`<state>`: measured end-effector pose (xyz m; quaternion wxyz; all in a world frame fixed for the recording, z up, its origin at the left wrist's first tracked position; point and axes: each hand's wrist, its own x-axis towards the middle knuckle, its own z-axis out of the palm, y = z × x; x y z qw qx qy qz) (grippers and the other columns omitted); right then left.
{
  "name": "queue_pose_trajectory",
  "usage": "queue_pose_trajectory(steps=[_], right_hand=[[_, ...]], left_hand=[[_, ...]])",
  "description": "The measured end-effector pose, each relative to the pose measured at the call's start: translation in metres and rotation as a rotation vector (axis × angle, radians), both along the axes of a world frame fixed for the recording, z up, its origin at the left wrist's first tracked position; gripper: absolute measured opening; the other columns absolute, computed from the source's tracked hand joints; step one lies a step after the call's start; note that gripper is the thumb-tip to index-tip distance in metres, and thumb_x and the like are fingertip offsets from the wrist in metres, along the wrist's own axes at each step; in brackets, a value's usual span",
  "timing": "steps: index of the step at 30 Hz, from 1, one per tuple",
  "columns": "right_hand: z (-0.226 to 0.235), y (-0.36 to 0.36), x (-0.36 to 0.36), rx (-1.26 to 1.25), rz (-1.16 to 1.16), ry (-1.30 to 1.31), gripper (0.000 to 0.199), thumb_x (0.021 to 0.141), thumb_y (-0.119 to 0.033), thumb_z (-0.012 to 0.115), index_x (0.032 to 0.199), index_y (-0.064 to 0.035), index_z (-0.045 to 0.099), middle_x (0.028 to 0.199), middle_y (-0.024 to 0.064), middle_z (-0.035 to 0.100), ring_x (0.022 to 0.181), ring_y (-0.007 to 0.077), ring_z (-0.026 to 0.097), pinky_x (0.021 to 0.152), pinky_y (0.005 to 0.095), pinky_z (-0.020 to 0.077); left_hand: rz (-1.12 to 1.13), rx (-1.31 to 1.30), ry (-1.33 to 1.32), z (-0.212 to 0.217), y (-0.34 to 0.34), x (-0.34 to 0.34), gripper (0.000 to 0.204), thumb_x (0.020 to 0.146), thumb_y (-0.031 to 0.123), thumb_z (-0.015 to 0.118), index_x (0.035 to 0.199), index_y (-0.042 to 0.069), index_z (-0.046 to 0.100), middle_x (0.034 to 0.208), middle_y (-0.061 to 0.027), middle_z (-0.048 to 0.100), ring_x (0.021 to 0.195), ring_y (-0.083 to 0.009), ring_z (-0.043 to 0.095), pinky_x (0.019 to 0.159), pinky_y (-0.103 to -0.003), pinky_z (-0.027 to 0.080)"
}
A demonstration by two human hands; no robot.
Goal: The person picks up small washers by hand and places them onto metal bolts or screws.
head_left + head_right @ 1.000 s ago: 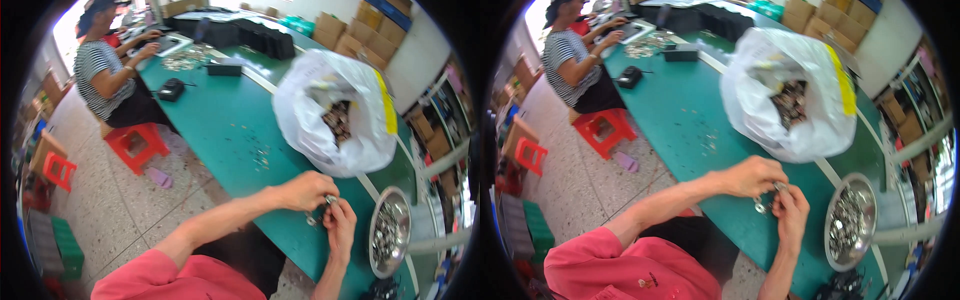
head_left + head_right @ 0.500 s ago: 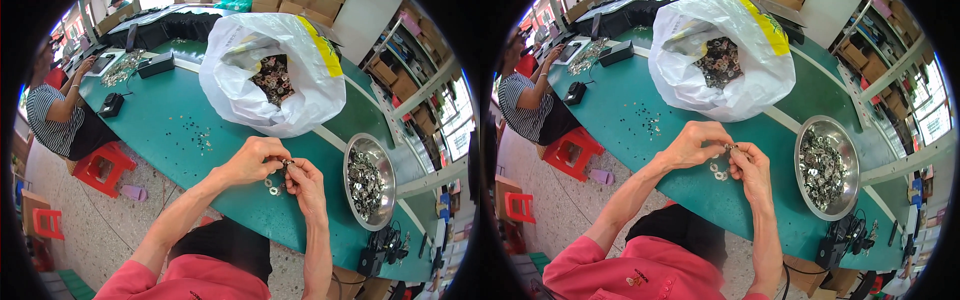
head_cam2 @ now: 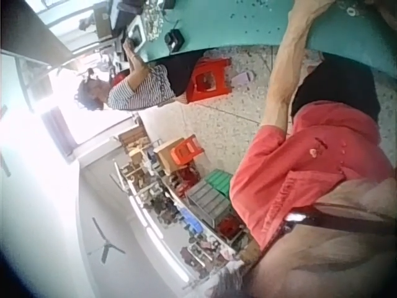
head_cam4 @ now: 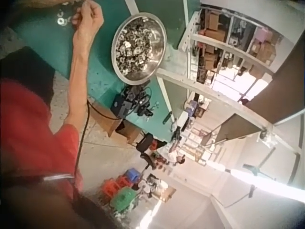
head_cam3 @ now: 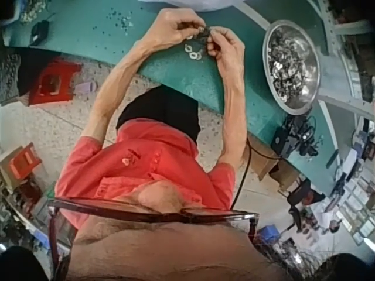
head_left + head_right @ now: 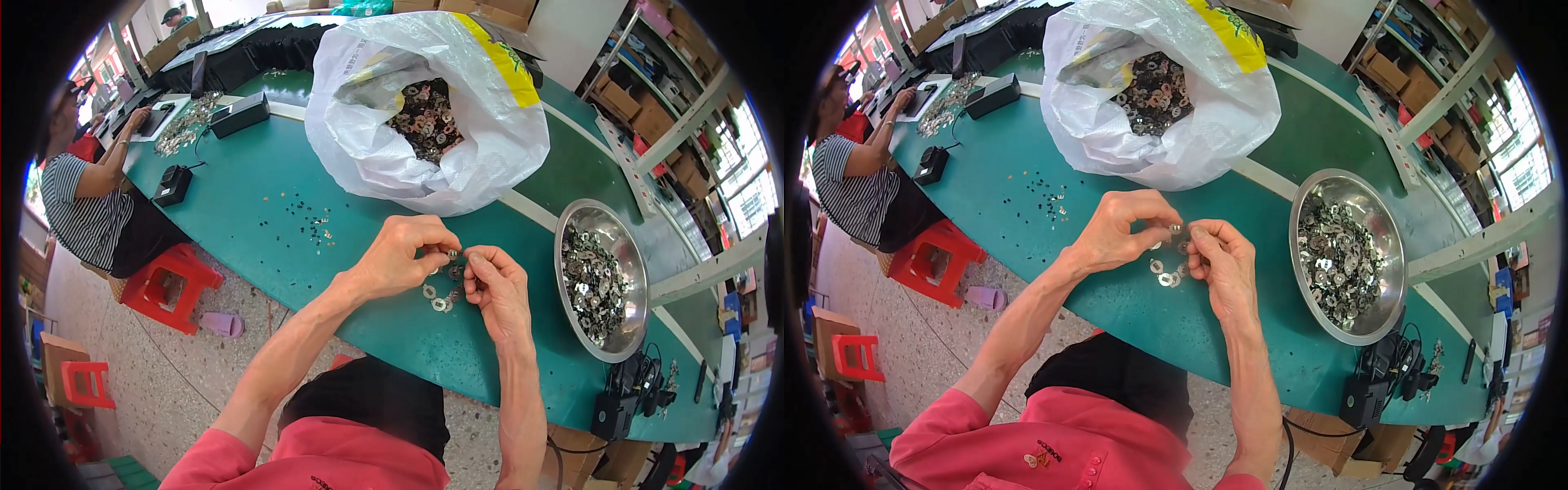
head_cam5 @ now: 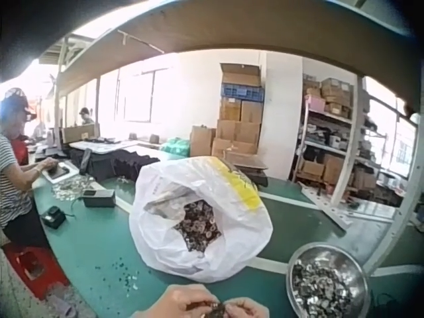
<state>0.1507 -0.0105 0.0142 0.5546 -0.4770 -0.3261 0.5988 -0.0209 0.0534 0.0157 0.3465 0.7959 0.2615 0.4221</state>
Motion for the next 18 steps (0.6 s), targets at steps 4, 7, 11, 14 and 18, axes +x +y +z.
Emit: queue_pose_trajectory(steps=[4,7,11,14,18], right_hand=[[-0.002,0.001,0.003,-0.019,0.009,0.100,0.012,0.090,-0.013,0.060,0.094,-0.0021,0.060,0.074,0.0017,0.057,0.061,0.0063,0.050,0.052,0.0190,0.0380],[-0.004,0.001,0.005,-0.015,0.057,0.128,0.014,0.091,-0.014,0.058,0.096,-0.0016,0.060,0.078,0.0032,0.058,0.065,0.0076,0.053,0.055,0.0195,0.0409],[-0.004,0.001,0.005,-0.013,0.105,0.186,0.025,0.095,-0.024,0.054,0.102,0.0002,0.060,0.084,0.0054,0.061,0.072,0.0112,0.059,0.061,0.0222,0.0501],[-0.006,0.002,0.004,-0.018,0.148,0.293,0.034,0.096,-0.031,0.052,0.104,0.0015,0.059,0.086,0.0068,0.061,0.075,0.0131,0.061,0.065,0.0253,0.0546],[-0.009,0.001,0.004,-0.043,0.159,0.373,0.039,0.096,-0.034,0.052,0.107,0.0023,0.058,0.089,0.0073,0.059,0.076,0.0137,0.061,0.067,0.0274,0.0565]], left_hand=[[0.022,-0.004,-0.018,-0.002,0.000,0.002,0.014,0.072,-0.007,0.066,0.085,-0.002,0.065,0.074,-0.0093,0.061,0.065,-0.0183,0.061,0.058,-0.029,0.048],[0.041,-0.008,-0.036,-0.001,-0.001,0.002,0.014,0.072,-0.007,0.066,0.085,-0.002,0.065,0.074,-0.0095,0.061,0.066,-0.0177,0.061,0.058,-0.029,0.049],[0.001,0.071,-0.114,-0.002,-0.004,0.006,0.014,0.072,-0.007,0.065,0.085,-0.001,0.066,0.076,-0.0097,0.063,0.067,-0.0195,0.062,0.059,-0.029,0.049],[-0.052,0.158,-0.145,-0.004,-0.010,0.013,0.014,0.073,-0.006,0.066,0.086,0.000,0.067,0.079,-0.0092,0.064,0.069,-0.0204,0.062,0.061,-0.030,0.049],[-0.094,0.305,-0.117,-0.005,-0.009,0.016,0.014,0.073,-0.002,0.067,0.086,0.001,0.066,0.079,-0.0085,0.064,0.075,-0.0245,0.062,0.065,-0.033,0.050]])
